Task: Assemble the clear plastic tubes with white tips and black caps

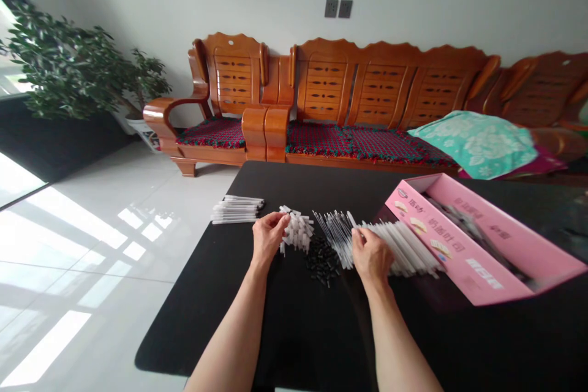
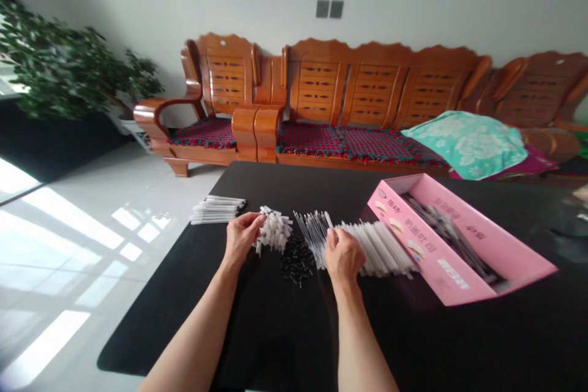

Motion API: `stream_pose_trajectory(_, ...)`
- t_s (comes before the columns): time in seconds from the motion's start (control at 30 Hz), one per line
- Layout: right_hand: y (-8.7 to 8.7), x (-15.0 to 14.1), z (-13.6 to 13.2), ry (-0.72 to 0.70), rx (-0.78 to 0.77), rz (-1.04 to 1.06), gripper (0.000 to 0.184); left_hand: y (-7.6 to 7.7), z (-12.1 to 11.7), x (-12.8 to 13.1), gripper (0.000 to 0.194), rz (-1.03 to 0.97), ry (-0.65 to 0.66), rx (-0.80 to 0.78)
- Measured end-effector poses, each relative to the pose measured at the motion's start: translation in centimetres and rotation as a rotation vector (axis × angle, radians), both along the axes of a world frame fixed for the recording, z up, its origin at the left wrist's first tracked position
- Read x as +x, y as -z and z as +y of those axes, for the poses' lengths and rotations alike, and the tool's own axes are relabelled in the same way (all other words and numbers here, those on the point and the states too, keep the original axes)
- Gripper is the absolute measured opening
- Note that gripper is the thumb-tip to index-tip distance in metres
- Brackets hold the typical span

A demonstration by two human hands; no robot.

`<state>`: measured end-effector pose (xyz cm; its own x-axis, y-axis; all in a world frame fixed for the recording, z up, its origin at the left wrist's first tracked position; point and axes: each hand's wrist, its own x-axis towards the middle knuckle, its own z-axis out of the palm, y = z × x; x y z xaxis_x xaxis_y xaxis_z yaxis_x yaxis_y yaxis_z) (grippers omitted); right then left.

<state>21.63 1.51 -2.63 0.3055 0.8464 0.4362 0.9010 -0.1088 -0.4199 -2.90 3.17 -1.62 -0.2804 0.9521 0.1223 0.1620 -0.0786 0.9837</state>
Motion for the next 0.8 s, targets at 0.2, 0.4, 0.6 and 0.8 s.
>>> stream_pose_trajectory(0.2, -0.6, 1.0, 0.1, 0.101, -0.139, -0.090, 0.019, 0.1, -0.1, -0.1, 0.026, 0.318, -0.020, 0.001)
stream_pose_trajectory(0.4, -0.9, 1.6, -0.2, 0.180, -0.117, -0.193, 0.017, 0.2, -0.1, -0.3, 0.023, 0.454, -0.014, 0.013)
stream_pose_trajectory(0.6, -0.4, 2.7, 0.0, 0.163, -0.093, -0.251, 0.014, 0.3, 0.1, -0.4, 0.018, 0.420, -0.030, 0.055)
stream_pose_trajectory(0.8, 0.5, 2.5, 0.2, 0.142, 0.013, -0.218, 0.015, 0.2, 0.1, -0.9, 0.015, 0.372, -0.099, 0.124)
